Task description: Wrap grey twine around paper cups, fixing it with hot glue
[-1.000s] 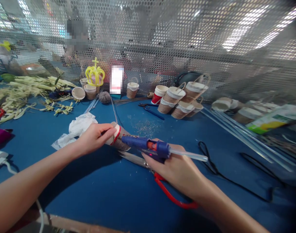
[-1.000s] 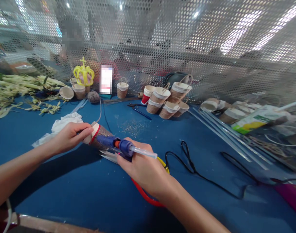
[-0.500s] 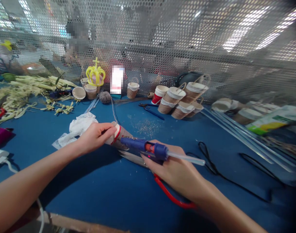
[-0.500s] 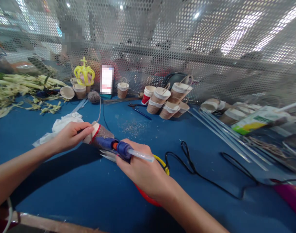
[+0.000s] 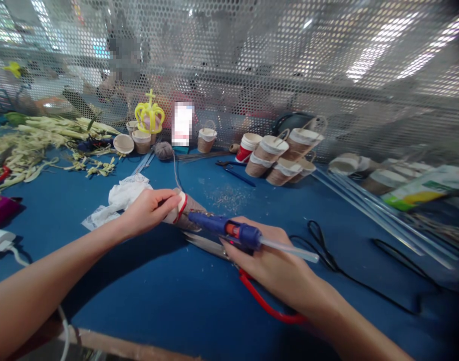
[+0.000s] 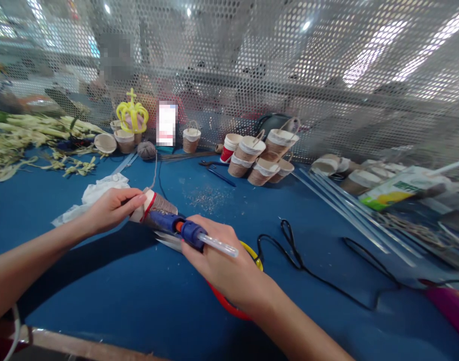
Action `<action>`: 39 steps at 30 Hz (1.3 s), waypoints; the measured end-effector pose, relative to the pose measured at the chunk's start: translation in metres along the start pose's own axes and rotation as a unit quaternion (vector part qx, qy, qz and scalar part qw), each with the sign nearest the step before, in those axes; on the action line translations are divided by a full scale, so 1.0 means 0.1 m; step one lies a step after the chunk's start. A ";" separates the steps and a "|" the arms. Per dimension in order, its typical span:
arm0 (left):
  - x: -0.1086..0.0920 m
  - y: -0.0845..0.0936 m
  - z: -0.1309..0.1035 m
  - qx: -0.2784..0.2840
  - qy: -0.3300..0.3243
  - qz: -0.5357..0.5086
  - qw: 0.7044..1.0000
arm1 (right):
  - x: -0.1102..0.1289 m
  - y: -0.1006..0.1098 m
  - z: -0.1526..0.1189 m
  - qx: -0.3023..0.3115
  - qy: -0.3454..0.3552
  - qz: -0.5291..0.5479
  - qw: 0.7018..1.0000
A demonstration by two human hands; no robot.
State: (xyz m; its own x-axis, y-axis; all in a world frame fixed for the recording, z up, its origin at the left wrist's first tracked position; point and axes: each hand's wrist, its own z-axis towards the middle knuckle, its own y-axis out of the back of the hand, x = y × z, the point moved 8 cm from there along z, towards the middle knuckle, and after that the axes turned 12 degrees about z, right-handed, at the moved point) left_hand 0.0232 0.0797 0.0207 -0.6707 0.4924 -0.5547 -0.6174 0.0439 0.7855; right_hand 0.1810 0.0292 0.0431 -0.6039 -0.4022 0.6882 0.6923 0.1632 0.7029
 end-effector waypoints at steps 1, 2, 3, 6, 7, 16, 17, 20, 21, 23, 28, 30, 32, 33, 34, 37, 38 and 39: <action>0.00 0.00 0.00 -0.002 0.001 0.002 1.000 | 0.00 0.00 0.00 0.002 -0.001 0.001 1.000; -0.01 0.01 0.00 -0.003 0.001 0.004 1.000 | 0.00 -0.01 0.00 0.003 0.000 0.003 1.000; -0.01 0.01 0.00 -0.005 0.000 0.005 1.000 | -0.01 -0.01 0.00 0.001 0.003 0.005 1.000; -0.02 0.00 0.00 -0.003 -0.006 -0.001 1.000 | -0.02 0.03 0.02 -0.027 0.016 0.006 0.999; -0.01 0.00 0.00 -0.001 -0.006 -0.005 1.000 | -0.02 0.05 0.03 -0.038 0.020 0.006 0.999; 0.03 -0.01 -0.01 -0.003 0.005 0.002 1.000 | -0.38 0.32 0.14 -0.102 -0.145 0.220 0.959; 0.03 -0.01 -0.01 -0.005 0.004 0.003 1.000 | -0.47 0.39 0.16 -0.129 -0.158 0.248 0.947; 0.02 0.00 -0.01 -0.006 0.003 0.010 1.000 | -0.81 0.45 0.26 -0.148 -0.216 0.290 0.920; 0.02 0.00 -0.01 -0.006 0.003 0.014 1.000 | -0.90 0.46 0.31 -0.147 -0.222 0.291 0.919; 0.02 0.00 -0.01 -0.006 0.003 0.023 1.000 | -1.07 0.46 0.38 -0.148 -0.240 0.278 0.918; 0.02 0.00 -0.01 -0.012 -0.003 0.035 0.999 | -1.37 0.37 0.52 -0.131 -0.283 0.218 0.925; 0.02 -0.01 -0.01 -0.015 -0.005 0.035 0.999 | -1.43 0.33 0.56 -0.119 -0.289 0.188 0.931; 0.03 -0.01 -0.01 -0.018 -0.004 0.037 0.999 | -1.43 0.33 0.60 -0.116 -0.279 0.154 0.941; 0.03 -0.01 -0.01 -0.019 -0.003 0.039 0.999 | -1.41 0.34 0.62 -0.119 -0.267 0.138 0.946; 0.03 -0.01 -0.01 -0.018 -0.003 0.040 0.999 | -1.36 0.35 0.63 -0.125 -0.250 0.123 0.952; 0.01 -0.02 -0.02 -0.016 -0.009 0.044 0.999 | -1.11 0.37 0.71 -0.136 -0.187 0.102 0.967; 0.00 -0.02 -0.02 -0.014 -0.012 0.046 0.999 | -1.00 0.34 0.74 -0.132 -0.167 0.105 0.972; -0.01 -0.02 -0.02 -0.013 -0.015 0.047 0.999 | -0.90 0.29 0.78 -0.119 -0.154 0.112 0.975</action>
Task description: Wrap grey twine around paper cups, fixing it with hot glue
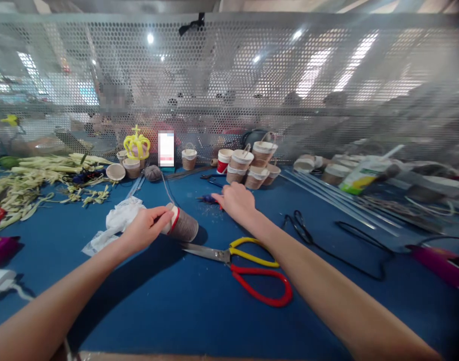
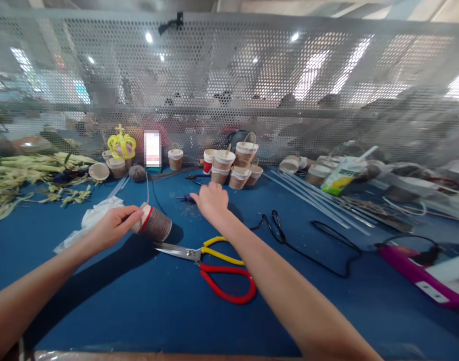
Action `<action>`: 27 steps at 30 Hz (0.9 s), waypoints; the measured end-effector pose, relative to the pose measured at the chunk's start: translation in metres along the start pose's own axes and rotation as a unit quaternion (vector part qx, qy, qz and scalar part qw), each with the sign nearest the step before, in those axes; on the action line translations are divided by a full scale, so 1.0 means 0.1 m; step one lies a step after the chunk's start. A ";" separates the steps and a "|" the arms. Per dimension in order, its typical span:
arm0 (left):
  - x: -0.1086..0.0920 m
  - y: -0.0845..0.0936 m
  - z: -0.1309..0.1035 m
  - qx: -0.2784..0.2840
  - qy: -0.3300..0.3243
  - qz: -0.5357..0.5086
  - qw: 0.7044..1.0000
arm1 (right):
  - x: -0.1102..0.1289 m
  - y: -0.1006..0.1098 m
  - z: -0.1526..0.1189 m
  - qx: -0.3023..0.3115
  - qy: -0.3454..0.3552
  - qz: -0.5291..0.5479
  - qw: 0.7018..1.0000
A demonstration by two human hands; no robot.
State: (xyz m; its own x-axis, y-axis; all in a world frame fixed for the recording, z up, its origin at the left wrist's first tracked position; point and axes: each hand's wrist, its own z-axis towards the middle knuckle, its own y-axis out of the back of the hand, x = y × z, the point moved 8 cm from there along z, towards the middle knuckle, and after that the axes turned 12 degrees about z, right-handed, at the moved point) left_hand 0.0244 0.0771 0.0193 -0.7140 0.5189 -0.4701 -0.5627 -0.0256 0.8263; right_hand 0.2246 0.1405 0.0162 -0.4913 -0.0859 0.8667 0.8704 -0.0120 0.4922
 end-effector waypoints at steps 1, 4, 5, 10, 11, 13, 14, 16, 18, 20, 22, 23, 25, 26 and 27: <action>-0.01 0.00 0.00 0.001 -0.002 0.001 1.000 | 0.10 -0.10 -0.01 0.024 0.007 0.009 1.000; -0.03 0.01 0.00 0.003 -0.009 0.000 1.000 | 0.34 -0.53 -0.05 0.136 0.009 0.062 0.989; -0.04 0.01 0.00 0.003 -0.011 0.000 1.000 | 0.40 -0.67 -0.07 0.173 0.005 0.085 0.981; -0.04 0.01 0.00 -0.003 -0.011 -0.002 1.000 | 0.54 -1.09 -0.13 0.264 0.002 0.200 0.944; -0.03 0.01 0.00 -0.002 -0.008 -0.005 1.000 | 0.55 -1.08 -0.12 0.254 0.009 0.222 0.941; -0.02 0.00 0.01 0.004 -0.003 -0.019 1.000 | 0.56 -1.00 -0.08 0.219 0.022 0.261 0.940; -0.02 -0.01 0.01 0.006 0.000 -0.027 1.000 | 0.55 -0.94 -0.07 0.199 0.028 0.276 0.940; 0.00 -0.01 0.01 0.011 0.007 -0.039 0.999 | 0.55 -0.81 -0.06 0.167 0.039 0.296 0.940; 0.01 -0.02 0.02 0.016 0.015 -0.043 0.999 | 0.55 -0.69 -0.09 0.149 0.046 0.304 0.940; 0.03 -0.03 0.02 0.021 0.021 -0.045 0.999 | 0.56 -0.61 -0.13 0.142 0.051 0.307 0.940; 0.04 -0.04 0.02 0.021 0.028 -0.045 0.998 | 0.57 -0.56 -0.18 0.139 0.058 0.306 0.940; 0.05 -0.04 0.02 0.021 0.030 -0.044 0.998 | 0.58 -0.54 -0.20 0.137 0.062 0.304 0.941; 0.04 -0.05 0.02 0.021 0.029 -0.040 0.999 | 0.60 -0.53 -0.23 0.133 0.070 0.295 0.944; 0.04 -0.05 0.02 0.023 0.027 -0.034 0.999 | 0.61 -0.52 -0.24 0.130 0.074 0.290 0.945; 0.03 -0.05 0.01 0.026 0.023 -0.026 0.999 | 0.62 -0.52 -0.25 0.129 0.078 0.285 0.947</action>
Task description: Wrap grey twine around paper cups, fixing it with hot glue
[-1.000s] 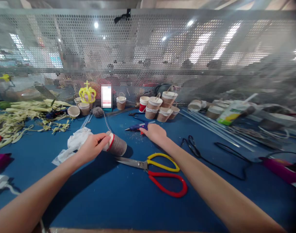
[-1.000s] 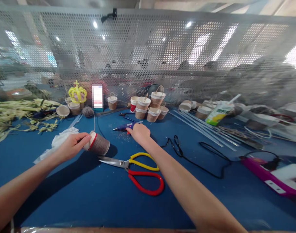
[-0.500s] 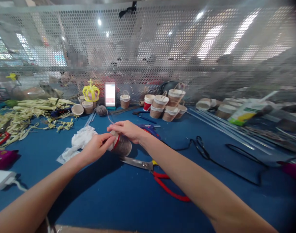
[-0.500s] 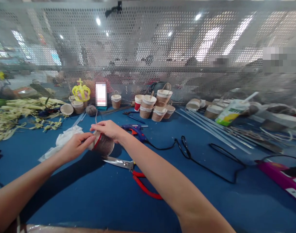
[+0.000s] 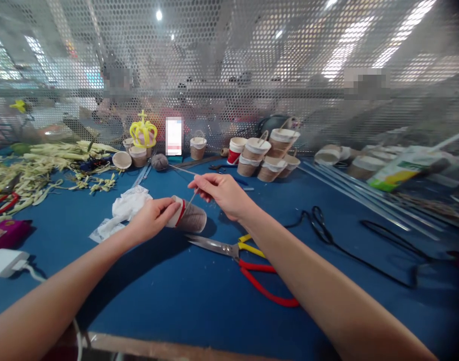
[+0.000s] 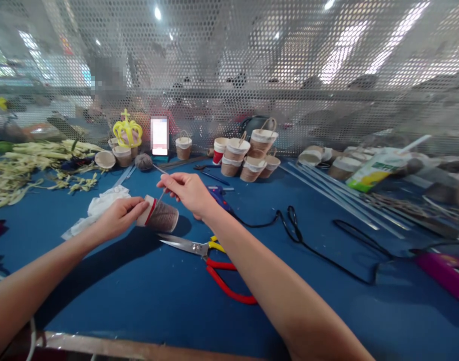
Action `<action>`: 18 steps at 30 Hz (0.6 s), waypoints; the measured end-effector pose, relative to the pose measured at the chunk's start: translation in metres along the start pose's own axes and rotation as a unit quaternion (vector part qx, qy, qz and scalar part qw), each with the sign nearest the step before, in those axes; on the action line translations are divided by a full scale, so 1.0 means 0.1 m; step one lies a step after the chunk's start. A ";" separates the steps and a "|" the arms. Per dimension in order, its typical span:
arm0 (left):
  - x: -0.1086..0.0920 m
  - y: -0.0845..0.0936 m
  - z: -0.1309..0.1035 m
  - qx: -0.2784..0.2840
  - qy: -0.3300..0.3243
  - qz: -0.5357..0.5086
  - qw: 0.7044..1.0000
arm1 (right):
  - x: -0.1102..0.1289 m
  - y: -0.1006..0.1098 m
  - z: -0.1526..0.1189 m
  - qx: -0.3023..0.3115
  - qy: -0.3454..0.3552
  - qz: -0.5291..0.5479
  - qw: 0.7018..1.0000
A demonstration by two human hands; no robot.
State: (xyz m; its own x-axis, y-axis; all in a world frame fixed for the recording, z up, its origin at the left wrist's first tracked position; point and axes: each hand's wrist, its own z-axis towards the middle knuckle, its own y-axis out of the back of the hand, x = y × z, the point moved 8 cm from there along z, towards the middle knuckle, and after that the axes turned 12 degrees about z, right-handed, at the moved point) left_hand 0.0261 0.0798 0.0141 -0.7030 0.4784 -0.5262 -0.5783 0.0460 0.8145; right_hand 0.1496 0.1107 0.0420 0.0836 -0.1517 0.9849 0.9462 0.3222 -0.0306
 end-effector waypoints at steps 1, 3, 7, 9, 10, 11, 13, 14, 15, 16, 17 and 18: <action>-0.02 -0.01 0.00 0.004 -0.006 0.009 1.000 | 0.01 -0.01 0.00 0.000 0.003 -0.006 1.000; -0.06 -0.01 -0.02 0.011 -0.021 0.025 0.999 | 0.02 -0.01 0.00 -0.001 0.009 -0.016 1.000; -0.16 0.01 -0.05 0.012 -0.042 0.028 0.999 | 0.05 0.00 0.01 -0.007 0.021 -0.031 0.999; -0.18 0.02 -0.06 0.012 -0.042 0.023 0.999 | 0.06 0.01 0.00 -0.006 0.025 -0.036 0.999; -0.19 0.02 -0.06 0.013 -0.039 0.019 0.999 | 0.07 0.00 -0.01 -0.005 0.027 -0.038 0.999; -0.18 0.02 -0.06 0.014 -0.034 0.012 0.999 | 0.08 0.00 -0.02 -0.005 0.030 -0.039 0.999; -0.15 0.02 -0.05 0.014 -0.011 -0.007 1.000 | 0.13 0.00 -0.05 -0.007 0.036 -0.037 0.999; -0.11 0.02 -0.04 0.014 0.006 -0.021 1.000 | 0.15 0.00 -0.07 -0.009 0.036 -0.031 0.999; -0.07 0.01 -0.03 0.014 0.026 -0.038 0.999 | 0.17 0.01 -0.08 -0.011 0.033 -0.023 0.999; -0.03 0.00 -0.03 0.015 0.048 -0.059 0.997 | 0.18 0.01 -0.10 -0.011 0.026 -0.011 1.000; 0.02 -0.02 -0.03 0.019 0.069 -0.086 0.994 | 0.19 0.00 -0.11 -0.010 0.015 0.004 1.000; 0.06 -0.04 -0.02 0.022 0.089 -0.115 0.989 | 0.18 0.00 -0.12 -0.006 0.002 0.021 1.000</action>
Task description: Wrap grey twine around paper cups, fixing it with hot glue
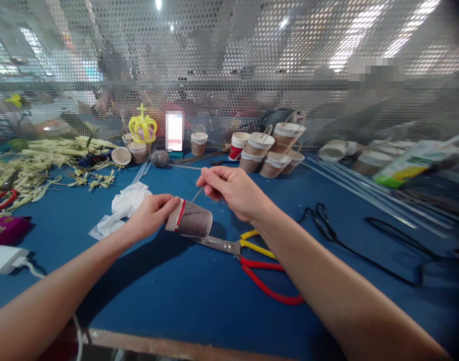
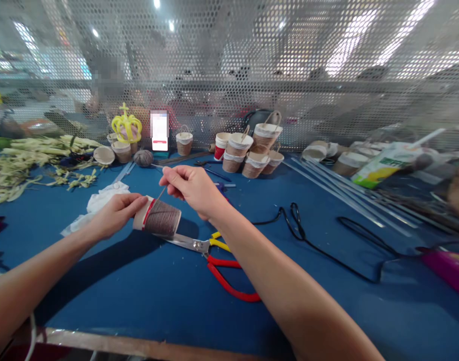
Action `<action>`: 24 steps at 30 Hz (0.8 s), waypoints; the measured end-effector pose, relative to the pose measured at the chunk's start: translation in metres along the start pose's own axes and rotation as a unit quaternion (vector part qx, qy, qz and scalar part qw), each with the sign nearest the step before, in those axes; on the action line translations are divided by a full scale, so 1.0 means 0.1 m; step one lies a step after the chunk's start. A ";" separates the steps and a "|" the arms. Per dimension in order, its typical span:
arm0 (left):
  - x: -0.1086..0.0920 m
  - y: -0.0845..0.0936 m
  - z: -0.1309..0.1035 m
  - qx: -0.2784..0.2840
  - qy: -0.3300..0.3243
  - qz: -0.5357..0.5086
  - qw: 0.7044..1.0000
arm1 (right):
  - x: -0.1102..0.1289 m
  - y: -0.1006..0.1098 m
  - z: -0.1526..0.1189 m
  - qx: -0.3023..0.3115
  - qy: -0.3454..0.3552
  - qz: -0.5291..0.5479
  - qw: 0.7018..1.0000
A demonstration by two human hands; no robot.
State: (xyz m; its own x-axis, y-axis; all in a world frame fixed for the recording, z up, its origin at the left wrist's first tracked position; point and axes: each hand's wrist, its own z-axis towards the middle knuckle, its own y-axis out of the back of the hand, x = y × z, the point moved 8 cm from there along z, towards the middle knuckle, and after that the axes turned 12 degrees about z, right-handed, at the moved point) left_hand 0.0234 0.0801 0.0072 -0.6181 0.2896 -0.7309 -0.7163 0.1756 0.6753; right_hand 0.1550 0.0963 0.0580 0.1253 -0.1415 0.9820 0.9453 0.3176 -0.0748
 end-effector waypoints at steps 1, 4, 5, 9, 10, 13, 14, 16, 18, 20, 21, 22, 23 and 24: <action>0.04 -0.02 0.01 0.004 0.018 -0.031 0.999 | -0.01 -0.01 -0.01 0.006 -0.014 0.020 1.000; 0.12 -0.06 0.01 0.012 0.053 -0.103 0.993 | -0.01 -0.04 -0.03 0.031 -0.040 0.071 0.996; 0.13 -0.07 0.01 0.014 0.059 -0.116 0.991 | -0.01 -0.05 -0.03 0.037 -0.043 0.083 0.995; 0.08 -0.09 -0.02 0.030 0.055 -0.103 0.993 | -0.01 -0.07 -0.04 0.048 -0.047 0.104 0.992; 0.05 -0.09 -0.02 0.033 0.045 -0.083 0.995 | -0.02 -0.07 -0.04 0.048 -0.049 0.105 0.992; -0.07 -0.07 -0.05 0.027 -0.007 -0.001 1.000 | -0.07 -0.04 -0.03 0.038 -0.065 0.102 0.992; -0.12 -0.05 -0.06 0.019 -0.027 0.023 0.999 | -0.08 -0.03 -0.03 0.033 -0.072 0.100 0.992; -0.20 -0.03 -0.09 0.004 -0.060 0.054 0.997 | -0.12 0.00 -0.02 0.023 -0.087 0.095 0.991; -0.25 -0.01 -0.11 -0.005 -0.084 0.068 0.994 | -0.13 0.02 -0.02 0.014 -0.097 0.089 0.991; -0.29 -0.01 -0.13 -0.006 -0.102 0.075 0.992 | -0.14 0.03 -0.01 0.010 -0.103 0.084 0.991; -0.31 -0.01 -0.13 -0.005 -0.112 0.078 0.991 | -0.15 0.03 -0.01 0.010 -0.107 0.081 0.991; -0.33 -0.01 -0.14 -0.005 -0.121 0.080 0.989 | -0.15 0.03 -0.01 0.011 -0.109 0.079 0.991; -0.34 0.00 -0.15 -0.006 -0.130 0.082 0.988 | -0.15 0.03 -0.01 0.011 -0.112 0.076 0.991; -0.36 0.00 -0.16 -0.007 -0.139 0.085 0.987 | -0.16 0.03 -0.01 0.011 -0.113 0.072 0.991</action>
State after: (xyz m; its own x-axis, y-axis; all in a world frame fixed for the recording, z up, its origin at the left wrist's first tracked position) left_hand 0.0407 0.0547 0.0319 -0.6179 0.5610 -0.5510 -0.6156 0.0907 0.7828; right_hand 0.1560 0.0986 0.0420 0.1861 0.1200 0.9752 0.9151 0.3401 -0.2165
